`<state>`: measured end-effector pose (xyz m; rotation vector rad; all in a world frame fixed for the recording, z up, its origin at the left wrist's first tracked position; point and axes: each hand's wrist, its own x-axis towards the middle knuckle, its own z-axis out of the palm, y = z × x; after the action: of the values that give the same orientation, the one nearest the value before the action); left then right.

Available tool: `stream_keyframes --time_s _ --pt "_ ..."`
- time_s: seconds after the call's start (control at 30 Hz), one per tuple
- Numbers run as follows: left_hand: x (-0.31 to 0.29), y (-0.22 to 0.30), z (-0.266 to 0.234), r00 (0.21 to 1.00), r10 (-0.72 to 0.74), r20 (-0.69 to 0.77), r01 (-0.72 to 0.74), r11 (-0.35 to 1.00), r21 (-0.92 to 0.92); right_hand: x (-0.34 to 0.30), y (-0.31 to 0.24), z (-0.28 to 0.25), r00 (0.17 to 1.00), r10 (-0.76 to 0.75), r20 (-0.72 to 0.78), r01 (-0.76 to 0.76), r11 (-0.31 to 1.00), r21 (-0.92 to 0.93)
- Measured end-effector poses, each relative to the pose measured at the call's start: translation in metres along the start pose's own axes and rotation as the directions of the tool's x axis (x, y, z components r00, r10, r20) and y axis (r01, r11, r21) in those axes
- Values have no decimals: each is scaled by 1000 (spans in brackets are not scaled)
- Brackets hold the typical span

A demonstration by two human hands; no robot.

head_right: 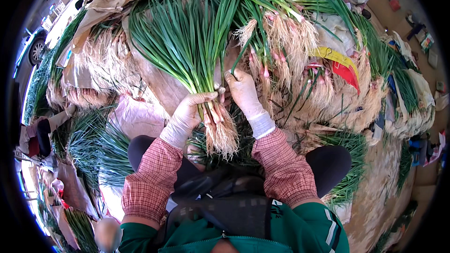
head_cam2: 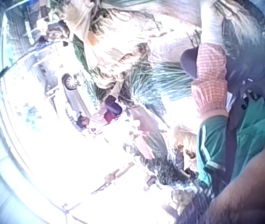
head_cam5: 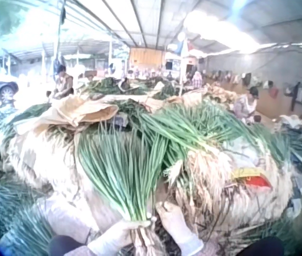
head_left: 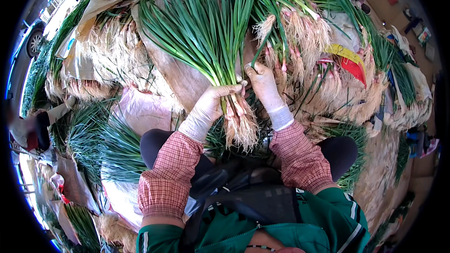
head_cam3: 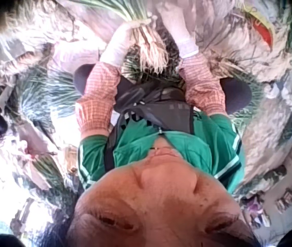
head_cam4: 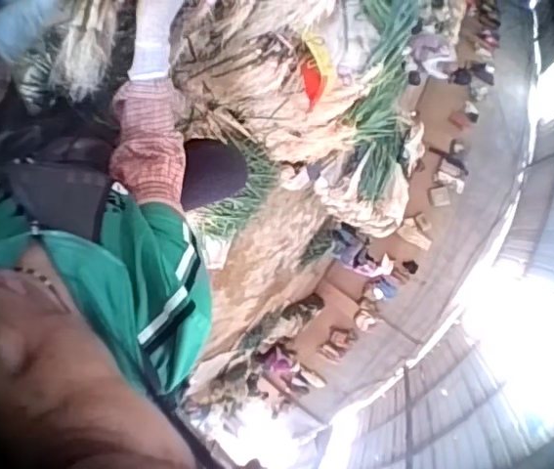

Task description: The person cleans bundles of leeks by hand, removing outer leaves and debris while sitting among large piles of harvested vegetables.

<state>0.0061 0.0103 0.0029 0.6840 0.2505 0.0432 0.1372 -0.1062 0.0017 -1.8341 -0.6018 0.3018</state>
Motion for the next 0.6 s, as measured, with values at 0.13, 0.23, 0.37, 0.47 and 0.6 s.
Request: stream_keyframes --time_s 0.13,0.23,0.37,0.47,0.6 --pt "-3 2 -3 999 -38 4 38 997 -61 15 10 7 999 -42 -28 46 984 173" --pt "-1 2 -12 997 -69 28 70 996 -53 19 12 9 984 -175 -35 174 984 -35" --pt "-4 3 -2 998 -49 26 50 997 -62 -5 -11 9 992 34 118 -65 959 274" --pt "1 0 -5 998 -8 54 7 1000 20 -11 17 16 925 290 245 -371 551 748" --pt "-4 4 0 993 14 115 -11 999 -32 -12 92 28 910 257 326 -397 314 862"
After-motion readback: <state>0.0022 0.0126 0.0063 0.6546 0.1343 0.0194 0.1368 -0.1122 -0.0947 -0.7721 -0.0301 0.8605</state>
